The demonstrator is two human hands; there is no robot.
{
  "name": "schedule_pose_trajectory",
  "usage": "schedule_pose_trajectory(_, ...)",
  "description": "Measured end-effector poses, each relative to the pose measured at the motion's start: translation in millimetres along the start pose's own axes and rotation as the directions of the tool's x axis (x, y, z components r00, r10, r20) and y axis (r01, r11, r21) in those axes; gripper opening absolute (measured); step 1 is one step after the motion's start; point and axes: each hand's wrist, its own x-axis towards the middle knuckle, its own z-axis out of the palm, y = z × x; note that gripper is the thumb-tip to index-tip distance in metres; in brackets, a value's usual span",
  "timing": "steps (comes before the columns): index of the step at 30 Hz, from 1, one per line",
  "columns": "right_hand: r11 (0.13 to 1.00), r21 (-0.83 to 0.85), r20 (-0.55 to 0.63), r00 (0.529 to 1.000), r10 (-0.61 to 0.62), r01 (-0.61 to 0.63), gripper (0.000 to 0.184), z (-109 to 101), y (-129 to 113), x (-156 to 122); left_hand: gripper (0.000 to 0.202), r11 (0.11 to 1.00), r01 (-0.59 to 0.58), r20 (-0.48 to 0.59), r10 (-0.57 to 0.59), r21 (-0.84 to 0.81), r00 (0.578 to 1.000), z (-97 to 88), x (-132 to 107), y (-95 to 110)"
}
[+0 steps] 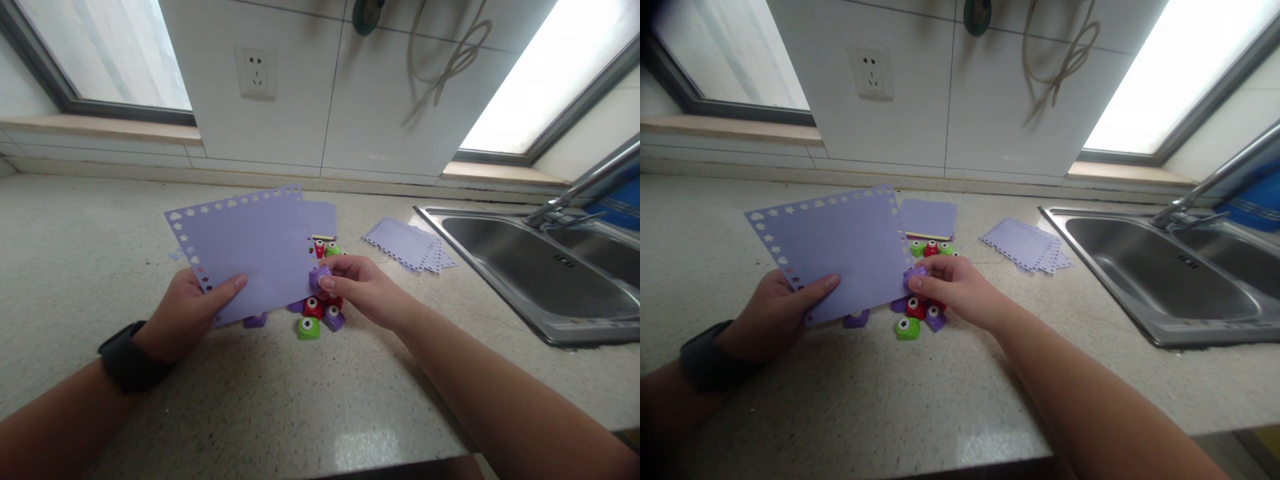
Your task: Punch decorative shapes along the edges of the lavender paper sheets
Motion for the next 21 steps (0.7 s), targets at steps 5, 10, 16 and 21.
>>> schedule_pose_trajectory(5, 1.0, 0.014, 0.01, 1.0, 0.006, -0.006, 0.038, -0.1, -1.1, -0.3, 0.028, 1.0, -0.004, -0.007, 0.004, 0.0, 1.0, -0.5, -0.2, -1.3)
schedule_pose_trajectory(10, 0.999, 0.046, 0.024, 1.0, 0.005, -0.006, 0.036, 0.2, -2.6, -0.3, 0.024, 0.999, 0.031, 0.034, -0.029, -0.042, 0.999, -0.4, 0.6, -0.9)
schedule_pose_trajectory(16, 0.998, 0.066, 0.019, 1.0, 0.01, -0.011, 0.036, 0.3, -1.2, 0.0, 0.022, 0.998, 0.035, 0.029, -0.034, -0.057, 0.999, 0.5, -0.3, -0.5)
schedule_pose_trajectory(21, 0.998, 0.068, 0.01, 1.0, 0.014, -0.015, 0.035, 0.2, -0.9, 0.2, 0.02, 0.993, 0.077, 0.07, -0.07, -0.093, 0.995, 2.7, -0.7, 0.9)
